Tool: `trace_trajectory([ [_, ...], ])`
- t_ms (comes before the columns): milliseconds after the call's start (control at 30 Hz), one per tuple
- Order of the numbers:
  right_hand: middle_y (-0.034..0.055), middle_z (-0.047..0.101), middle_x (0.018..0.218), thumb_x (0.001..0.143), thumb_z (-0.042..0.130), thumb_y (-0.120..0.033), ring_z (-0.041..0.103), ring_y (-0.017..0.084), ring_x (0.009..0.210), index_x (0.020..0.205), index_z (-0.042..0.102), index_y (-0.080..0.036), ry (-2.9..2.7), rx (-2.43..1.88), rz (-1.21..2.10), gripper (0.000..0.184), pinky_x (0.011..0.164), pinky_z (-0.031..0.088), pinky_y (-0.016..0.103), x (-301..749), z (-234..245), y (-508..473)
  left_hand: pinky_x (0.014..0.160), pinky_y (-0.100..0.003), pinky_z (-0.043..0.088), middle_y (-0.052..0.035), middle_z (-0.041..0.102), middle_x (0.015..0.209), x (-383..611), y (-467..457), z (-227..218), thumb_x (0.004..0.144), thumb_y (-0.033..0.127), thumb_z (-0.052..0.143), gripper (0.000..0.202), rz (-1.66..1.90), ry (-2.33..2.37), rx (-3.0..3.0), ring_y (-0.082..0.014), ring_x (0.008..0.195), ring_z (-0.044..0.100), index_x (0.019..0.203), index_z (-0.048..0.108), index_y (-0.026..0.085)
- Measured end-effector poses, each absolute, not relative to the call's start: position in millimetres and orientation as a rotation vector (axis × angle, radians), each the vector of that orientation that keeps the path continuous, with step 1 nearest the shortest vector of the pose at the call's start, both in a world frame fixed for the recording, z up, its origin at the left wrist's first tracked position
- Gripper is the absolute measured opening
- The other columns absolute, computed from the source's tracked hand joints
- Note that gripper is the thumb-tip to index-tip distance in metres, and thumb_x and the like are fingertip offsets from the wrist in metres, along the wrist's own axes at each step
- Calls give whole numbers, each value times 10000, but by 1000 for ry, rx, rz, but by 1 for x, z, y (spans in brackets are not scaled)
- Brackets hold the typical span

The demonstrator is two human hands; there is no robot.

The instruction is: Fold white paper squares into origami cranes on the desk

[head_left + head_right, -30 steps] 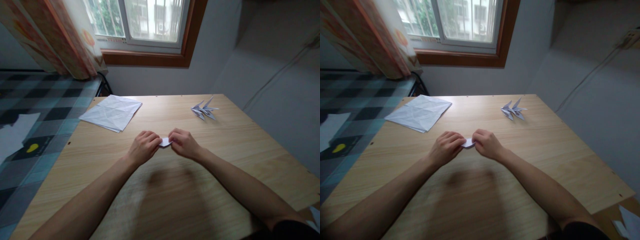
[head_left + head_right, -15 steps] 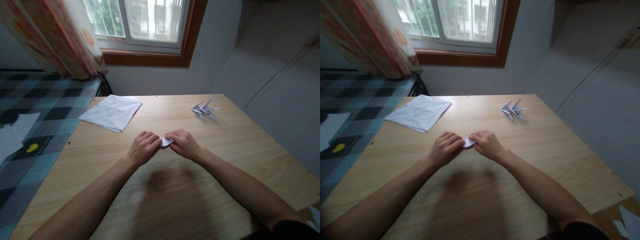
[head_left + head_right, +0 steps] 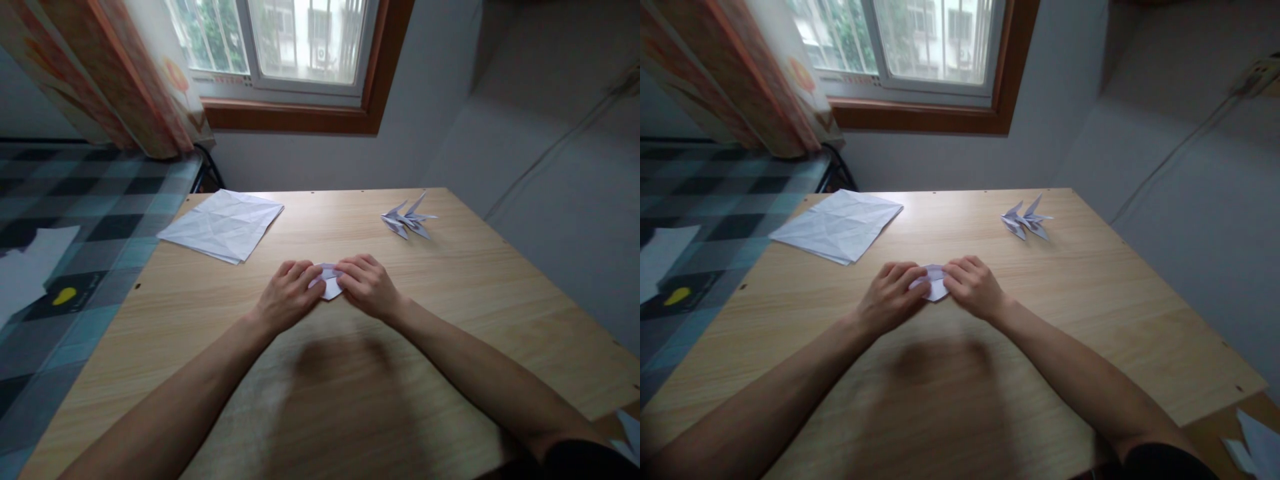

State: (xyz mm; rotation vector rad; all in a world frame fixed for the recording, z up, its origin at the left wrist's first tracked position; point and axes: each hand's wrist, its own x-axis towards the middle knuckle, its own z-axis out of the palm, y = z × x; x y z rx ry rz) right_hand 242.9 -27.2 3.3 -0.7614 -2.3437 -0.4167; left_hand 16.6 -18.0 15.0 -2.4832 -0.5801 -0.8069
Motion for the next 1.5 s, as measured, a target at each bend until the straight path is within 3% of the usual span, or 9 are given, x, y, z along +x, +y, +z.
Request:
trace_trajectory([
  [100,120,718,1098,971,493,-161,636,213,956,805,643,-184,-2369,-795,-362,224,844,478,370,245,-3,-22,893,-379,456,-119,655,1125,15,-13,10,921,190,556,81,-804,-636,-2591,-253,1074,561,890,628,168],
  [200,142,700,1170,969,499,-162,654,210,924,832,647,-176,-2385,-825,-335,203,816,493,355,247,-8,-20,884,-365,480,-119,649,1144,13,-12,8,890,162,542,102,-733,-683,-2727,-232,1011,596,935,634,164],
  [267,125,720,1109,967,505,-161,663,205,902,835,645,-181,-2452,-818,-277,192,803,492,345,249,-9,-20,846,-357,491,-105,662,1112,13,-12,8,882,188,533,129,-656,-702,-2822,-218,948,623,953,639,170],
  [367,93,736,958,928,535,-140,665,208,889,853,643,-185,-2563,-809,-152,139,806,489,340,250,-7,-21,827,-360,489,-86,686,1024,13,-13,9,916,332,533,193,-585,-702,-2947,-220,931,647,944,646,177],
  [500,112,725,982,865,578,-177,655,235,934,881,641,-177,-2587,-865,-81,65,838,486,364,248,-3,-27,834,-371,474,-84,704,964,15,-13,11,937,490,521,346,-567,-685,-2958,-234,954,647,891,654,175],
  [733,116,717,949,932,565,-364,646,228,871,804,609,-184,-2563,-852,-108,225,786,483,358,246,-1,-29,747,-315,447,-44,712,874,13,-11,6,978,361,512,288,-632,-675,-2898,-171,828,631,831,689,189],
  [1100,100,699,899,960,561,-297,608,227,867,795,602,-187,-2396,-1070,-12,203,798,474,354,240,-9,-26,690,-304,469,-47,645,763,14,-7,4,920,309,591,289,-827,-980,-2966,-169,731,569,664,586,175],
  [1267,83,697,904,930,590,-194,602,221,869,908,632,-177,-2413,-1059,-33,50,801,472,344,238,-6,-26,739,-324,471,-47,660,820,16,-9,5,891,263,619,115,-787,-1027,-2941,-190,787,566,824,645,174],
  [1500,45,738,959,953,557,-176,644,180,839,887,692,-200,-2508,-814,-160,152,777,475,316,240,-6,-27,800,-343,471,-38,689,937,12,-8,5,883,161,559,191,-749,-904,-2995,-192,858,569,907,735,233],
])
